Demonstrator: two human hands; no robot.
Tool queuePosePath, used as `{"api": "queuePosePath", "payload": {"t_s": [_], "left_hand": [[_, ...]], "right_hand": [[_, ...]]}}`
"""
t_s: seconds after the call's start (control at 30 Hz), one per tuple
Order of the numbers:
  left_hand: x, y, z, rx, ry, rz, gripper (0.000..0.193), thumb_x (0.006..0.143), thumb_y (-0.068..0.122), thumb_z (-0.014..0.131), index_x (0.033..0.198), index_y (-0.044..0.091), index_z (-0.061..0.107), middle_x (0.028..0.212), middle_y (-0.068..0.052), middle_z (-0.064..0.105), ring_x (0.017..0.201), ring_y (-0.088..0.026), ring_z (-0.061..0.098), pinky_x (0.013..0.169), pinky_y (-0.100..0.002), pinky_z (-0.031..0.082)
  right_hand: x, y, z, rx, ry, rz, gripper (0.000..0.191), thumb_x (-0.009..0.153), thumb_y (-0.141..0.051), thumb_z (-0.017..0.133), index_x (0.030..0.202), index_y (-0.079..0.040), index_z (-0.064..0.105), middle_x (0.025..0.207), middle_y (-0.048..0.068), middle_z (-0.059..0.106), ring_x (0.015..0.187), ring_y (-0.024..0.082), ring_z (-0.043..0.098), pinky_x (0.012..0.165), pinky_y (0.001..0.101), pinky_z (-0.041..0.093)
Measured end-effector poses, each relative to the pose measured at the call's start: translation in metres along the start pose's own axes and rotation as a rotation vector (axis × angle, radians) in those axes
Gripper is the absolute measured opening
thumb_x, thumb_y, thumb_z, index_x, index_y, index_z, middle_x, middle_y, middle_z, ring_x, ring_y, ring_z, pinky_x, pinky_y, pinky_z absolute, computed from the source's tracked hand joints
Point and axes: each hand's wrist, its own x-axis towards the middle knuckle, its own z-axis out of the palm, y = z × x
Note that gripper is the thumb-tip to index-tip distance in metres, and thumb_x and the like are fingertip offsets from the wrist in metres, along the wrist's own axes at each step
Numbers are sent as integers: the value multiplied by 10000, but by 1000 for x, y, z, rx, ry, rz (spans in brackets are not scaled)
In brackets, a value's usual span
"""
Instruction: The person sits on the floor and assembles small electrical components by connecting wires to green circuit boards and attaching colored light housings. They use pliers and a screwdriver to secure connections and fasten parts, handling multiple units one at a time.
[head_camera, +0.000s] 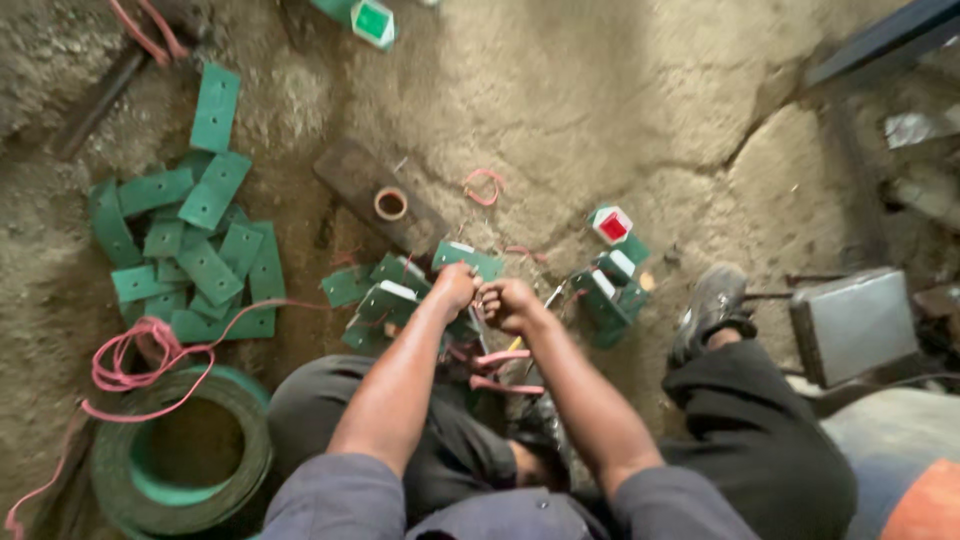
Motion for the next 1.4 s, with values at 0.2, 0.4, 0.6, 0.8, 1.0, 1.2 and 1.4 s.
{"api": "queuePosePath", "payload": {"t_s": [0.2,0.4,0.6,0.8,1.0,1.2,1.4], "left_hand": [[-3,-1,0,48,32,24,68,906,39,650,897,-3,703,760,-86,683,641,-223,637,543,-417,522],[-3,-7,-2,140,58,-60,132,939,114,696,895,-3,739,763,-71,695,652,-167,594,593,-383,485],[1,-9,-2,3,-15,-104,157,964,102,645,885,-6,728,782,-63,699,679,-162,581,631,-375,491],[-3,-9,-3,-49,-58,-192,212,979,127,621,871,-38,697,749,-96,691,645,-208,627,589,-400,509],[-3,-8,-3,126,11,-124,169,967,151,666,922,-2,721,745,-92,646,650,-202,553,592,-408,455],[1,-11,-3,100,0,-73,155,956,105,669,897,-22,736,773,-83,695,644,-161,580,581,-378,470],[-3,-4,-1,-57,-66,-119,103,955,94,648,931,1,686,754,-84,692,582,-156,636,528,-361,511]], "right_hand": [[-24,11,-7,-878,340,-735,81,980,-112,638,1014,-40,622,873,104,640,764,235,611,666,364,491],[-54,20,5,-1488,410,-1174,144,970,-127,636,1104,-83,666,968,135,679,908,338,671,783,440,523],[-22,21,-13,-1363,474,-1016,115,1004,-201,619,998,-103,680,876,118,656,822,334,656,717,450,512],[5,14,-37,0,31,-54,143,970,-134,599,1084,-64,648,960,142,645,886,358,654,763,448,519],[-39,29,-20,-1368,363,-1236,241,936,-68,578,1170,-25,616,1044,167,635,950,382,653,810,445,527],[-27,33,-14,-1375,446,-1055,87,990,-141,652,1054,-93,687,946,138,679,877,342,675,783,436,539],[-8,15,-42,-162,24,-208,144,1015,-167,658,956,-44,704,826,55,675,728,189,639,675,327,534]]}}
